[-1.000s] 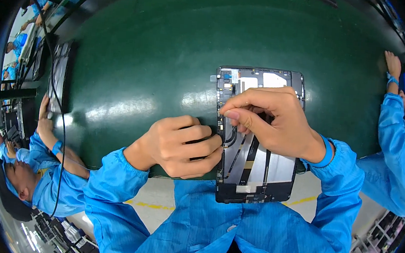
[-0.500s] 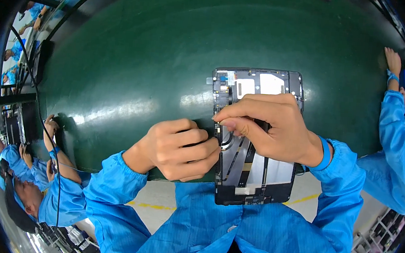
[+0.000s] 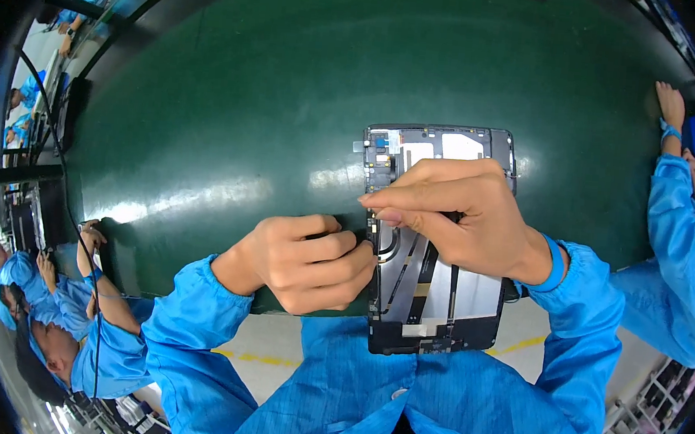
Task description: The person connects internal ribbon cables and presses adhesive components onto tablet casings by hand, then pushes the assembled tablets onto the conveyor belt.
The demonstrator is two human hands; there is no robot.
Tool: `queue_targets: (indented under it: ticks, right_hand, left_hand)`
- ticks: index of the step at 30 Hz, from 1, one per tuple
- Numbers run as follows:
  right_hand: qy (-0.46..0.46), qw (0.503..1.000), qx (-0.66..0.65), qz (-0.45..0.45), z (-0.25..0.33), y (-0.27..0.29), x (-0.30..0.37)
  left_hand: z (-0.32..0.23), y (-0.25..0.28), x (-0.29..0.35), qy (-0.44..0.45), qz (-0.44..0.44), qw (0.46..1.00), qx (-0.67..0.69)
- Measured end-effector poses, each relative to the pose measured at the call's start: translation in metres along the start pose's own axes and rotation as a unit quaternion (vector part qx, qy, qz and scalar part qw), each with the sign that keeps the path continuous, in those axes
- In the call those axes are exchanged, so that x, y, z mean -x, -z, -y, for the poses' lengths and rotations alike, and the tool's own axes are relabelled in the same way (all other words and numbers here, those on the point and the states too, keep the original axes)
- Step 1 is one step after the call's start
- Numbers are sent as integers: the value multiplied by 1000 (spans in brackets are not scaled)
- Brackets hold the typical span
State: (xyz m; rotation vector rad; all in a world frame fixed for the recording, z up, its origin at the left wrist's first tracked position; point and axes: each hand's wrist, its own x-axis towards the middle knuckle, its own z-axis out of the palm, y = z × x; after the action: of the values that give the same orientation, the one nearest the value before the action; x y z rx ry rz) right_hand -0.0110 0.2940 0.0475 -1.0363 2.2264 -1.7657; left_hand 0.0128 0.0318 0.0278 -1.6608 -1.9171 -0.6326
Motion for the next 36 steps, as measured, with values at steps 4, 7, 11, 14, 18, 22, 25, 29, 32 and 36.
queue_targets:
  ticks: [4,7,11,14,18,22,25,29,32,36]
  right_hand:
    - [5,1000,-7,-10,-1,-1,1]
    - [5,1000,2,-9,1,-1,1]
    - [19,1000,9,-20,0,-1,3]
    - [21,999,24,-27,3,-1,3]
    - [13,999,43,-17,6,-1,3]
    - [30,998,52,-36,3,-3,3]
    - [23,997,59,-38,5,-3,3]
    - [30,995,78,-47,4,-4,1]
    - [18,995,83,-56,9,-4,-2]
    - [7,995,75,-59,10,-5,-2]
  left_hand:
    - [1,1,-2,4,5,1000,-16]
    - [1,1,-2,8,5,1000,-17]
    - [1,3,-5,10,19,1000,-6]
    - [1,3,-4,16,14,1000,-14]
    - [7,5,-7,27,17,999,-31]
    - [8,4,-8,44,23,998,-29]
    - [13,3,-5,50,16,998,-39]
    - [17,4,-3,59,13,997,-44]
    - [18,6,-4,67,14,997,-43]
    - [21,6,-5,82,23,995,-45]
